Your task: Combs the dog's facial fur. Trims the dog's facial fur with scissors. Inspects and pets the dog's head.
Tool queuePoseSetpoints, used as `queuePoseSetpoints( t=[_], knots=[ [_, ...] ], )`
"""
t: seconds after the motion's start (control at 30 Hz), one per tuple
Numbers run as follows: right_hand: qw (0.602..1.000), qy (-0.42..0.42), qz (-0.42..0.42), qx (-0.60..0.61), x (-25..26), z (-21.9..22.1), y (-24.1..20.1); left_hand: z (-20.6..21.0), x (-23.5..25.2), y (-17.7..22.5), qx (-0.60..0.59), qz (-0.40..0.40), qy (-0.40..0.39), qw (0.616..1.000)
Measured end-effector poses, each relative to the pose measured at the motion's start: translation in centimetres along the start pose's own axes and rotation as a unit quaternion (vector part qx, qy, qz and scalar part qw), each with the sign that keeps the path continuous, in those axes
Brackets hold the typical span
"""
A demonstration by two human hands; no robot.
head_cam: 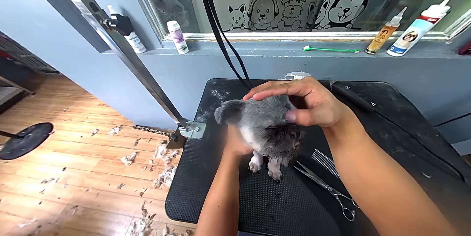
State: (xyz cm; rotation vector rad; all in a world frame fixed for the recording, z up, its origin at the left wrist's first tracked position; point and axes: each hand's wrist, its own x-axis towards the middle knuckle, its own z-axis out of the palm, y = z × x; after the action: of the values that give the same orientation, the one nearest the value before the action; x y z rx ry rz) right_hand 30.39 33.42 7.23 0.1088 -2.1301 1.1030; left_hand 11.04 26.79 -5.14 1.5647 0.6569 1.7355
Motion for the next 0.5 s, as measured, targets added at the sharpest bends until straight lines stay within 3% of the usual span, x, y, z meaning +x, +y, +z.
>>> queuePoseSetpoints(
  t=[0.5],
  knots=[
    [0.998, 0.017, 0.001, -0.058, 0.37, 0.56, 0.01, 0.00, 0.06, -0.67, -0.038, 0.034, 0.007, 0.999]
  ],
)
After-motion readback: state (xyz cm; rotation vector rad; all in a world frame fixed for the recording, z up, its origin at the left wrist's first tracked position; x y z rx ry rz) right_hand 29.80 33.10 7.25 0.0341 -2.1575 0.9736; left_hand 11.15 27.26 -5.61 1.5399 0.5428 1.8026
